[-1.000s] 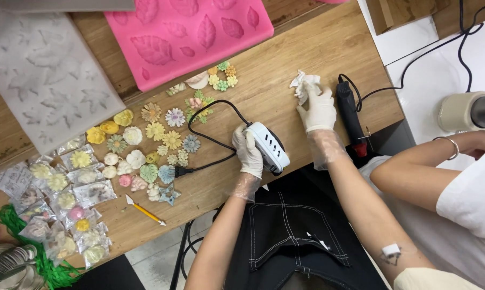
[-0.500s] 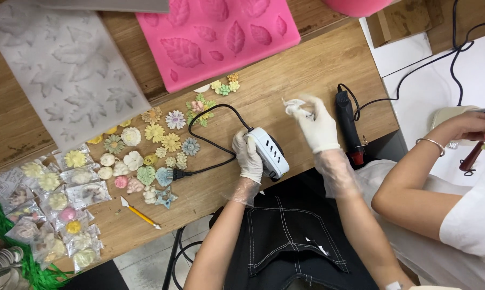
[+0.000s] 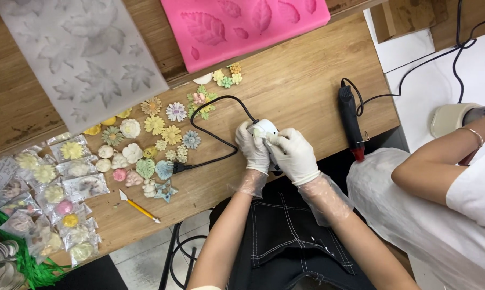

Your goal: The person wipes a white electric wax warmer with a tissue, turns and repositions it, attaches its power cord, and uses a hot air gun to heat and remove wax residue from its surface, continuing to wipe the device. They work at a wooden table covered with silicone molds and wax flower decorations.

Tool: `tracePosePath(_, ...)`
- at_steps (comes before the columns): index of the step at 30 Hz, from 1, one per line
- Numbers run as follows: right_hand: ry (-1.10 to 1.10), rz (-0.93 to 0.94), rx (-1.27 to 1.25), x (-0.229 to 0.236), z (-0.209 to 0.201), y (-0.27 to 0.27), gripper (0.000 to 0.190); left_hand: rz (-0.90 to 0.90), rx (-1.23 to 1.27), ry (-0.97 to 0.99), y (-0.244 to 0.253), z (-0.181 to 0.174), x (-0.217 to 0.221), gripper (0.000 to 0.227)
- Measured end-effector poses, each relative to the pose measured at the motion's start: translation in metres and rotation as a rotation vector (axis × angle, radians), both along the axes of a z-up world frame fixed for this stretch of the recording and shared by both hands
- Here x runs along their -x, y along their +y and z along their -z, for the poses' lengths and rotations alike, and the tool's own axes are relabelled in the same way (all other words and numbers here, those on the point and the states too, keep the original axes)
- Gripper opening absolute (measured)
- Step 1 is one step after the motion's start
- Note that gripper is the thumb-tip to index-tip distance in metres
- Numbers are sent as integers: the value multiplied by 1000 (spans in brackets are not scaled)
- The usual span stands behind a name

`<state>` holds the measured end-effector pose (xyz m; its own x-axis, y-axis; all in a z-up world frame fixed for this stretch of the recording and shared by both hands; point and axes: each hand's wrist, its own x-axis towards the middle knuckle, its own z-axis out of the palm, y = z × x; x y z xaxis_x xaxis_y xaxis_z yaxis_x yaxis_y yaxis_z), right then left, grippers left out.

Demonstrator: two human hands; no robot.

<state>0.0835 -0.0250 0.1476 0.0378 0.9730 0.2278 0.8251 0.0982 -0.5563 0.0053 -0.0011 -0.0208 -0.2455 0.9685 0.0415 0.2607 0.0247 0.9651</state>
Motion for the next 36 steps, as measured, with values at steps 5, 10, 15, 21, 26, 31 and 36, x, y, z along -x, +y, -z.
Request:
tracePosePath(5, -43, 25, 0, -7, -3, -29, 11, 2, 66, -18, 1, -10, -2, 56)
tracePosePath(10, -70, 27, 12, -11, -7, -48, 14, 35, 56, 13, -2, -12, 1, 58)
tracePosePath(15, 71, 44, 81, -20, -2, -72, 14, 74, 14, 24, -3, -24, 2, 58)
tracePosePath(21, 9, 47, 105, -14, -4, -43, 12, 79, 17, 3, -2, -21, 0, 52)
tracePosePath(26, -74, -20, 169, 0, 5, 14, 18, 32, 19, -3, -3, -20, 0, 48)
tracePosePath(31, -144, -78, 181, 6, -6, 17, 24, -29, 24, -36, -9, -25, -1, 48)
tracePosePath(36, -209, -113, 212, 5, -17, -16, 31, -45, 8, -64, -17, -17, -1, 49)
